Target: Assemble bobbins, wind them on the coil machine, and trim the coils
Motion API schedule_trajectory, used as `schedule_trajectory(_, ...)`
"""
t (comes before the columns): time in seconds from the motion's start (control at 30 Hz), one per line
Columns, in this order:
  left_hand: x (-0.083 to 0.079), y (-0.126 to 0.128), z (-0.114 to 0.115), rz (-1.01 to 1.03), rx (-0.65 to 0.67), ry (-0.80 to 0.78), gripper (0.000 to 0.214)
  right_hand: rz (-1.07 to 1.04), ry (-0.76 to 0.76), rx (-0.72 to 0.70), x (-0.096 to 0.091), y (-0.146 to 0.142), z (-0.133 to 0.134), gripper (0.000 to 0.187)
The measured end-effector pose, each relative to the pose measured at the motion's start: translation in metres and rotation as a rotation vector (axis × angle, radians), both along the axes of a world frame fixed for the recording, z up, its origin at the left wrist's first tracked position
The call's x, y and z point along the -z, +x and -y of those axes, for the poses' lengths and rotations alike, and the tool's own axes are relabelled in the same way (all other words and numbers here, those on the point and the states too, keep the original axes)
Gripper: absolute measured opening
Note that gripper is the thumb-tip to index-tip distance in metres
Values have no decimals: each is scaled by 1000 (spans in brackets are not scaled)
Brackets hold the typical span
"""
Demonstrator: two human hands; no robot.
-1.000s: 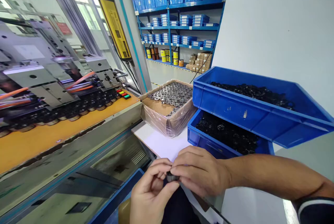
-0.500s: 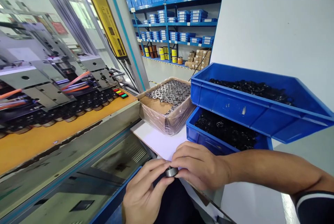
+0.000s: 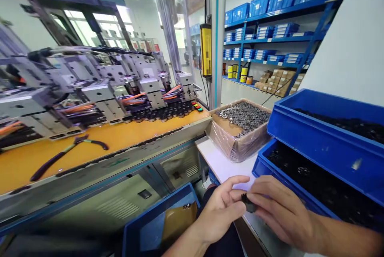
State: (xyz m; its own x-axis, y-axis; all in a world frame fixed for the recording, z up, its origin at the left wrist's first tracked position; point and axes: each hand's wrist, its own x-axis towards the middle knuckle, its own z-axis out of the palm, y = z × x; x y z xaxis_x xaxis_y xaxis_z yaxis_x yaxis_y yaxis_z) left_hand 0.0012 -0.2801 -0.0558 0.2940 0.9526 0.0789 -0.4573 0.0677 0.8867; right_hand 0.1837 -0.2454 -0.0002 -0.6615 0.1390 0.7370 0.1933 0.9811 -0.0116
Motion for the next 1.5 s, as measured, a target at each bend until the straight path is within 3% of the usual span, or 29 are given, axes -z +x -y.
schedule_trajectory(0.13,-2,2,4,-137,-11,42,79,30,22,21,-2,-5,7,20)
schedule_trajectory(0.23,-9,-3,2,-310,-115,76,60,96,69,70,1,-3,3,20)
schedule_trajectory(0.3,-20,-24,-7,-462,-253,102,43,170,98,121,5,8,-10,26)
schedule_trajectory(0.37,-37,-65,-22,-636,-463,124,28,224,102,193,9,28,-31,33)
schedule_trajectory(0.5,-77,-186,-57,-974,-897,17,27,191,26,406,23,78,-84,31)
schedule_trajectory(0.6,-97,-258,-78,-1245,-1039,-180,24,152,-100,531,39,100,-113,36)
schedule_trajectory(0.67,-100,-283,-89,-1378,-1064,-263,27,209,-227,570,48,105,-123,39)
schedule_trajectory(0.77,-94,-295,-101,-1502,-1093,-287,32,400,-436,609,53,103,-127,37)
schedule_trajectory(0.93,-84,-296,-105,-1608,-1138,-246,31,726,-706,673,48,98,-119,27)
schedule_trajectory(1.1,-91,-270,-106,-1695,-1117,-97,30,791,-833,675,48,95,-115,18)
schedule_trajectory(1.2,-94,-221,-127,-1710,-983,144,35,792,-866,711,48,91,-115,19)
schedule_trajectory(1.33,-90,-131,-178,-1694,-665,451,31,828,-887,716,44,85,-111,19)
schedule_trajectory(1.4,-84,-88,-205,-1682,-509,521,29,854,-880,694,41,83,-108,19)
schedule_trajectory(1.5,-69,-40,-242,-1656,-379,522,30,883,-856,693,38,84,-107,16)
